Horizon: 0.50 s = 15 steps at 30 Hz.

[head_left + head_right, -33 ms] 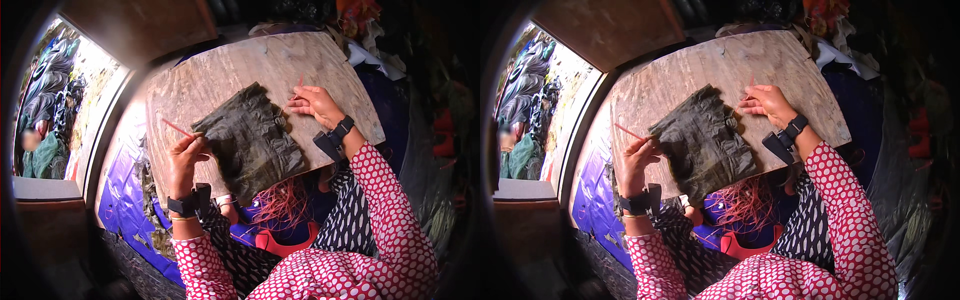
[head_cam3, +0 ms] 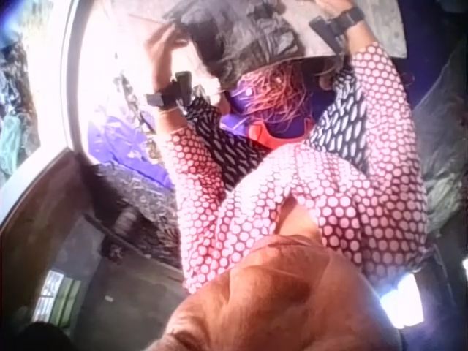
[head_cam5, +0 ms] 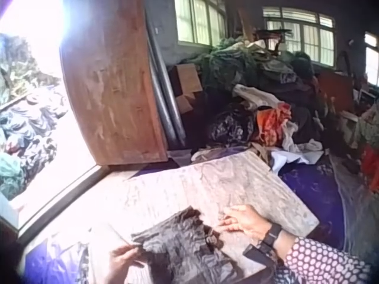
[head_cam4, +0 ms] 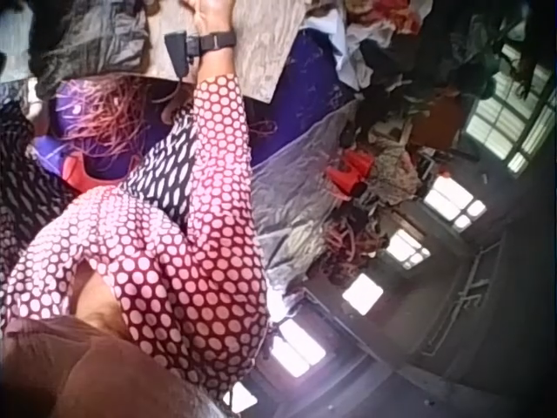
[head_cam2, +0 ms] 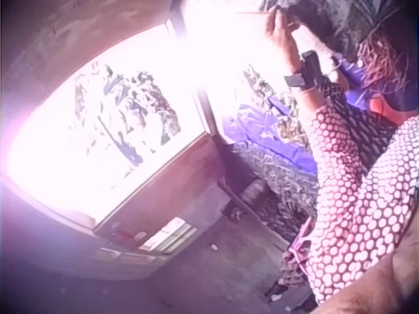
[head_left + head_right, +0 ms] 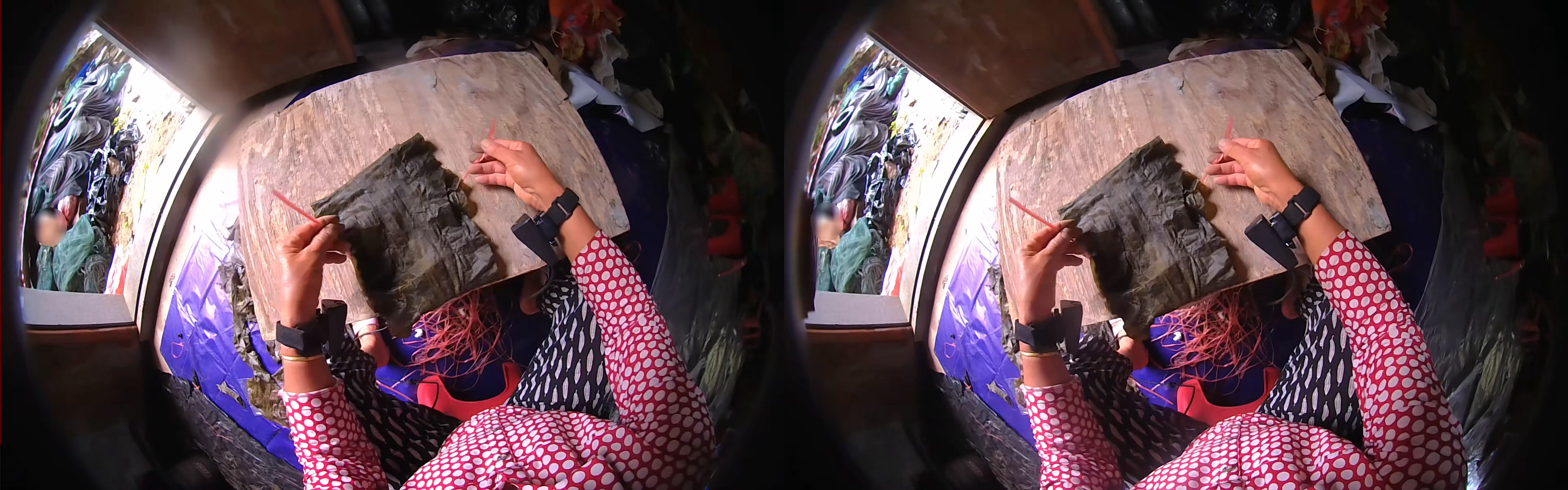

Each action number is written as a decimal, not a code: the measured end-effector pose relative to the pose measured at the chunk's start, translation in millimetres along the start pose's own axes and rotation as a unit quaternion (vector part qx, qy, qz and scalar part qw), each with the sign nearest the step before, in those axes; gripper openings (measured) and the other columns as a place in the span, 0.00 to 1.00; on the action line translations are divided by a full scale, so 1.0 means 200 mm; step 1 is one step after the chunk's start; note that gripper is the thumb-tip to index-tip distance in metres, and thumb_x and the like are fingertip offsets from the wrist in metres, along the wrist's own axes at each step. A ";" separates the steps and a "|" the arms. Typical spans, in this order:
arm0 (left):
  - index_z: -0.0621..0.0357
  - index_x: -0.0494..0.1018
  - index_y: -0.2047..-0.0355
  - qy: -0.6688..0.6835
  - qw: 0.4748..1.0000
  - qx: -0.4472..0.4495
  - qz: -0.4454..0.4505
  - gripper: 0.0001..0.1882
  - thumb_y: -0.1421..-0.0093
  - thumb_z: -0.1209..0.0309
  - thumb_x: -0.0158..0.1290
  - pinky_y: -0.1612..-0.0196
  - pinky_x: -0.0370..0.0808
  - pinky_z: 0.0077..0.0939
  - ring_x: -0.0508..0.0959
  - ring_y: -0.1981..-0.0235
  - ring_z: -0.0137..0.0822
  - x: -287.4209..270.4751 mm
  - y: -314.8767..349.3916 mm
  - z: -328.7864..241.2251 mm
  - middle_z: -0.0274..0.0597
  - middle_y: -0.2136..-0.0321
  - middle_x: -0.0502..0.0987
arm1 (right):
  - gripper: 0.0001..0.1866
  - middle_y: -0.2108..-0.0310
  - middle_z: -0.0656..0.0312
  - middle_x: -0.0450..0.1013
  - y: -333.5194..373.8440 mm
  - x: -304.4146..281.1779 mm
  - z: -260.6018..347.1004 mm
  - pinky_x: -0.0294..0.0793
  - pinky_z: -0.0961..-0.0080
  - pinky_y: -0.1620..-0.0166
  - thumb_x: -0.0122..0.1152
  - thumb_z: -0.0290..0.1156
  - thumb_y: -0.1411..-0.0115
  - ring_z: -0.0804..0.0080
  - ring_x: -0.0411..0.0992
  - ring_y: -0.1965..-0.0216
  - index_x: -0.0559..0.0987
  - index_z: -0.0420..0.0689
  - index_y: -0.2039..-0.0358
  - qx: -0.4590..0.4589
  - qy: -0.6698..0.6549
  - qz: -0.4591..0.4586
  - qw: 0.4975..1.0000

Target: Sorting, stacking, and bundling large organic leaves on a wooden board using red string.

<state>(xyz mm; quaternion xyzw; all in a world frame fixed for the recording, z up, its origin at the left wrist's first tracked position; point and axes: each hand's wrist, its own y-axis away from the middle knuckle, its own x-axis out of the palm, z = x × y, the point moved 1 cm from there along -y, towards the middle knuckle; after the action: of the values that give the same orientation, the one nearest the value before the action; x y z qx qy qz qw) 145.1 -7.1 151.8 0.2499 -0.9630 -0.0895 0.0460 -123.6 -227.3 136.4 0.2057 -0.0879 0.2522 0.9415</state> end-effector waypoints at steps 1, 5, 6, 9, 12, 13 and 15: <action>0.66 0.76 0.56 -0.025 1.000 0.004 0.010 0.13 0.39 0.74 0.54 0.74 0.74 0.16 0.80 0.75 0.27 0.01 -0.01 0.01 0.39 0.71 0.81 | 0.17 0.66 0.58 0.75 0.00 0.01 0.00 0.78 0.80 0.64 0.56 0.35 0.36 0.75 0.77 0.65 0.74 0.33 0.55 -0.002 0.022 0.018 1.000; 0.62 0.77 0.56 -0.123 0.987 0.099 -0.018 0.12 0.41 0.77 0.54 0.78 0.72 0.15 0.77 0.79 0.24 0.12 0.00 0.04 0.38 0.72 0.80 | 0.11 0.71 0.64 0.74 0.07 0.20 0.03 0.75 0.83 0.65 0.57 0.30 0.37 0.77 0.75 0.65 0.79 0.35 0.60 -0.059 0.210 0.035 0.975; 0.62 0.77 0.56 -0.124 0.987 0.099 -0.023 0.12 0.41 0.77 0.54 0.78 0.72 0.15 0.77 0.79 0.24 0.14 -0.01 0.03 0.38 0.72 0.80 | 0.11 0.71 0.64 0.74 0.07 0.23 0.00 0.75 0.83 0.65 0.57 0.30 0.37 0.77 0.75 0.65 0.79 0.35 0.60 -0.058 0.210 0.040 0.975; 0.55 0.78 0.58 -0.276 0.949 0.145 -0.039 0.11 0.43 0.76 0.57 0.79 0.71 0.17 0.74 0.81 0.22 0.22 -0.05 0.01 0.35 0.77 0.79 | 0.08 0.71 0.68 0.72 0.13 0.35 0.00 0.69 0.85 0.67 0.58 0.21 0.41 0.83 0.69 0.71 0.82 0.40 0.61 -0.311 0.321 0.091 0.890; 0.55 0.77 0.65 -0.361 0.906 0.218 -0.033 0.06 0.42 0.72 0.55 0.73 0.74 0.33 0.79 0.77 0.47 0.27 -0.05 0.00 0.52 0.77 0.77 | 0.08 0.73 0.65 0.73 0.17 0.42 -0.02 0.69 0.83 0.68 0.61 0.21 0.43 0.82 0.69 0.71 0.82 0.40 0.62 -0.328 0.366 0.099 0.866; 0.56 0.76 0.65 -0.358 0.895 0.264 -0.038 0.06 0.42 0.71 0.55 0.71 0.74 0.37 0.78 0.73 0.53 0.27 -0.06 0.01 0.53 0.76 0.77 | 0.07 0.73 0.62 0.73 0.17 0.44 -0.03 0.70 0.81 0.68 0.61 0.21 0.44 0.76 0.71 0.72 0.81 0.40 0.63 -0.340 0.378 0.102 0.855; 0.57 0.76 0.66 -0.361 0.896 0.252 -0.048 0.06 0.42 0.71 0.55 0.71 0.74 0.37 0.78 0.73 0.53 0.28 -0.06 0.00 0.54 0.76 0.77 | 0.07 0.72 0.60 0.74 0.17 0.47 -0.05 0.71 0.79 0.67 0.61 0.21 0.44 0.73 0.72 0.72 0.81 0.40 0.63 -0.380 0.393 0.101 0.831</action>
<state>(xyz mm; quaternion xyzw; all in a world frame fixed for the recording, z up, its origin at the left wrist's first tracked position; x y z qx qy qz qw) 102.1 -44.7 151.2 0.2496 -0.8905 0.0700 -0.3740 -59.1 -154.3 163.8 -0.2950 0.1799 0.3522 0.8698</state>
